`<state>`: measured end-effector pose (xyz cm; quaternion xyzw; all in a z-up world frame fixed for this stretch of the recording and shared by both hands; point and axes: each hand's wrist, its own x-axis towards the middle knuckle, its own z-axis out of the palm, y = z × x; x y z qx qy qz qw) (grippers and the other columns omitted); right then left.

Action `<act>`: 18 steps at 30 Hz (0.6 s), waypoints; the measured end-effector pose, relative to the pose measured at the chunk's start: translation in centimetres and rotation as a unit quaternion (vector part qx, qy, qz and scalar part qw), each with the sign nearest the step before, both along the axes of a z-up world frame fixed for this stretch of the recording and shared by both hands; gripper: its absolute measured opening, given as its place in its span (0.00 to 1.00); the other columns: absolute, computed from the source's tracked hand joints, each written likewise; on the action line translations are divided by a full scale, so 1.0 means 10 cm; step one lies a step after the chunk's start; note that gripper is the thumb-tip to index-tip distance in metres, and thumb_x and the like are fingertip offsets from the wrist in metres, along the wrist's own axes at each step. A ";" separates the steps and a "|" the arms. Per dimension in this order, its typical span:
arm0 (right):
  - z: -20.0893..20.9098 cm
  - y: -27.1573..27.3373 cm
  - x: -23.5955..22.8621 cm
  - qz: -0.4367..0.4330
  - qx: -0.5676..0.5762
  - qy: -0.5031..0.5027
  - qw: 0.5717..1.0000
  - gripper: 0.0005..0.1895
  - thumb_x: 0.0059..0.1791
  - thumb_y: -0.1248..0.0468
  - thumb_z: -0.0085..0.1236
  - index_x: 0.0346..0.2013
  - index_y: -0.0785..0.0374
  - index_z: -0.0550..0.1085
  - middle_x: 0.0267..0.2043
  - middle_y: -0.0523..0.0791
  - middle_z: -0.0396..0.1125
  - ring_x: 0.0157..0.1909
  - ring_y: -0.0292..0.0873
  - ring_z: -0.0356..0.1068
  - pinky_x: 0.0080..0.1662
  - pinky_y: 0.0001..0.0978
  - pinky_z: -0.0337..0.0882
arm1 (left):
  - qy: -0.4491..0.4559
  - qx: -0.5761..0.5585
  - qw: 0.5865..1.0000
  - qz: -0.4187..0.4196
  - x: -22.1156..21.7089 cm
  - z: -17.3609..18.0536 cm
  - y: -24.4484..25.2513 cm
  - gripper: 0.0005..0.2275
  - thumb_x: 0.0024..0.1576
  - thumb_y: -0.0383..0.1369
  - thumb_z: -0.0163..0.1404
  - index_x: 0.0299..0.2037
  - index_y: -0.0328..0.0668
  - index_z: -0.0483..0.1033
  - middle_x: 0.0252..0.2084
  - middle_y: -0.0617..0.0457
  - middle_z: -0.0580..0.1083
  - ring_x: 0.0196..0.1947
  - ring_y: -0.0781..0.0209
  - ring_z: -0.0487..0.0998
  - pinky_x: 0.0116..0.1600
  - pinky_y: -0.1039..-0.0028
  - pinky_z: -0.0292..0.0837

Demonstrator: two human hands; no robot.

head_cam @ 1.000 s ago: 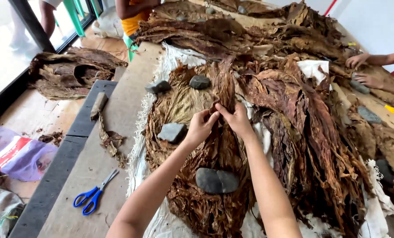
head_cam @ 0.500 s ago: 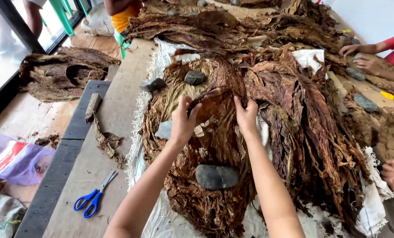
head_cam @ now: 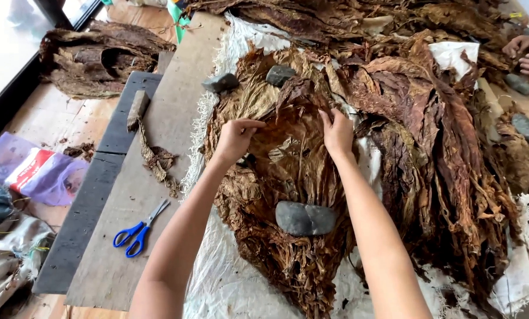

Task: The person repeatedly lifts and replaces dried brown leaves on a table, using smooth stones to press them flat. They handle the leaves one at a time, adjusting their positions and ensuring the stones remain on top throughout the process.

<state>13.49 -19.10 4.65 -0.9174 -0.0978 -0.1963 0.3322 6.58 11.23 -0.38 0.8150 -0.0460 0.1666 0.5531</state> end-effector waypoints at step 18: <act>-0.43 0.87 -0.44 0.260 -0.400 0.099 0.873 0.39 0.70 0.39 0.28 0.91 0.57 0.51 0.93 0.52 0.47 0.92 0.56 0.45 0.86 0.57 0.43 | 0.114 -0.018 0.992 0.046 0.03 -0.31 0.20 0.13 0.63 0.31 0.64 0.55 0.62 0.92 0.55 0.52 0.88 0.65 0.42 0.85 0.69 0.48 0.80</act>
